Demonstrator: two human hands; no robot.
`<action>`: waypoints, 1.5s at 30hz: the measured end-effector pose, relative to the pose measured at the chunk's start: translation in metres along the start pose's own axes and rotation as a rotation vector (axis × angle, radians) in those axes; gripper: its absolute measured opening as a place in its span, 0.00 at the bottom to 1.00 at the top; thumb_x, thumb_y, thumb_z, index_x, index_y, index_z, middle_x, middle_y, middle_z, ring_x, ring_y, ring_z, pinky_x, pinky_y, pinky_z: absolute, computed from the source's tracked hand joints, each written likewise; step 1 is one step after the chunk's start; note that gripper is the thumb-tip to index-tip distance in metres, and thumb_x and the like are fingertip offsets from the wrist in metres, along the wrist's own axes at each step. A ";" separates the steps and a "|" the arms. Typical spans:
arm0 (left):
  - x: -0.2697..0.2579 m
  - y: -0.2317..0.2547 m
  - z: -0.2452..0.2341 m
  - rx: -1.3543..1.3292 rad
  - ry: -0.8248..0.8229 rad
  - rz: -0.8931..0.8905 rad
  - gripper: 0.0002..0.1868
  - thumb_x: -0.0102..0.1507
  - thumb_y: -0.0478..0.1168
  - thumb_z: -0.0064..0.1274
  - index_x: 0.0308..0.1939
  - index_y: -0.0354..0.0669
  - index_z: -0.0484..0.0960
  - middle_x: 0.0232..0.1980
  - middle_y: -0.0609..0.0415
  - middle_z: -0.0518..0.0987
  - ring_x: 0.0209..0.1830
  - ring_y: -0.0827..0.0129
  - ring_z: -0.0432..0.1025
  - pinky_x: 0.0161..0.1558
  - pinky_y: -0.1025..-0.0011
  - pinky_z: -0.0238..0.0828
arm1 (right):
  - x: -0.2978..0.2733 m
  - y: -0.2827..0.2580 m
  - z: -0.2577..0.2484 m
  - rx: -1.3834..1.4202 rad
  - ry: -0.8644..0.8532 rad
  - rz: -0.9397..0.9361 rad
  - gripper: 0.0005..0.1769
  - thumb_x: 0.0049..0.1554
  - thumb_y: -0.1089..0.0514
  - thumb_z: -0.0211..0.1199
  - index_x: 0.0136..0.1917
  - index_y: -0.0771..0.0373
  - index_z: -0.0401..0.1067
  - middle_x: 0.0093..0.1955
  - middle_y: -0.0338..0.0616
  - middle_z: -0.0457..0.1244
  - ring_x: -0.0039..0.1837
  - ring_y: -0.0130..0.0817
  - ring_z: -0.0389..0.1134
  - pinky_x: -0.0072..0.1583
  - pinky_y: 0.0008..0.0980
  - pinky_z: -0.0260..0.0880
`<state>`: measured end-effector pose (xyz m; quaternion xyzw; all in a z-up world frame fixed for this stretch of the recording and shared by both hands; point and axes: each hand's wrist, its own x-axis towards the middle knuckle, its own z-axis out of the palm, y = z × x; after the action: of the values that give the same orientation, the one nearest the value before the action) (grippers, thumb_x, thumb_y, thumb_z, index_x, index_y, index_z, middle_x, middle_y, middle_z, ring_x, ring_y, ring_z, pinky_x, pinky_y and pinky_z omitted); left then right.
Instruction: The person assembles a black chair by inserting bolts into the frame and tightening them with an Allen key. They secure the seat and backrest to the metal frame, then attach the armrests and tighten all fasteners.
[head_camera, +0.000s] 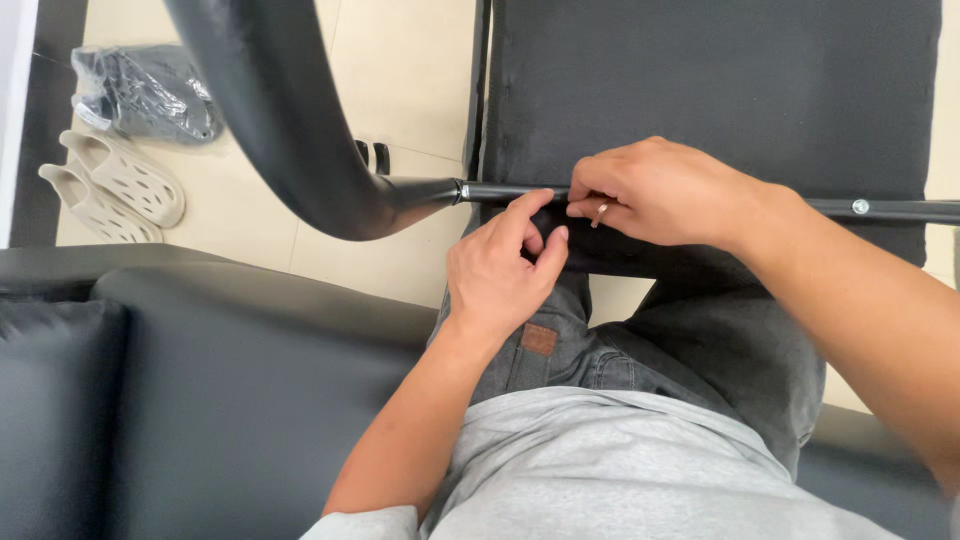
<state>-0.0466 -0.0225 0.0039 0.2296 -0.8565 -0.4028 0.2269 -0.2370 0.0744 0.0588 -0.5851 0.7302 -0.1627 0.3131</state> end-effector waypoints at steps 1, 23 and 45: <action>0.004 0.003 0.001 0.015 -0.001 0.006 0.16 0.60 0.41 0.65 0.52 0.48 0.83 0.27 0.61 0.77 0.24 0.68 0.74 0.28 0.68 0.69 | -0.001 0.001 -0.002 0.016 -0.004 0.011 0.08 0.55 0.55 0.65 0.45 0.61 0.74 0.41 0.46 0.71 0.44 0.50 0.72 0.44 0.47 0.71; 0.032 0.010 0.008 0.198 -0.176 -0.031 0.15 0.60 0.44 0.62 0.50 0.49 0.85 0.36 0.58 0.84 0.30 0.62 0.79 0.31 0.63 0.74 | -0.010 0.015 0.007 0.059 0.274 -0.163 0.10 0.53 0.61 0.69 0.50 0.60 0.79 0.40 0.42 0.67 0.38 0.41 0.71 0.40 0.38 0.71; 0.033 0.001 0.013 0.135 -0.128 -0.006 0.17 0.58 0.44 0.63 0.50 0.45 0.85 0.39 0.57 0.85 0.30 0.64 0.79 0.32 0.66 0.75 | -0.007 0.017 0.005 -0.054 0.228 -0.225 0.09 0.55 0.59 0.67 0.48 0.64 0.74 0.39 0.45 0.65 0.39 0.47 0.68 0.39 0.44 0.68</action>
<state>-0.0800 -0.0331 0.0044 0.2206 -0.8938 -0.3586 0.1544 -0.2456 0.0864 0.0464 -0.6492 0.6948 -0.2427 0.1921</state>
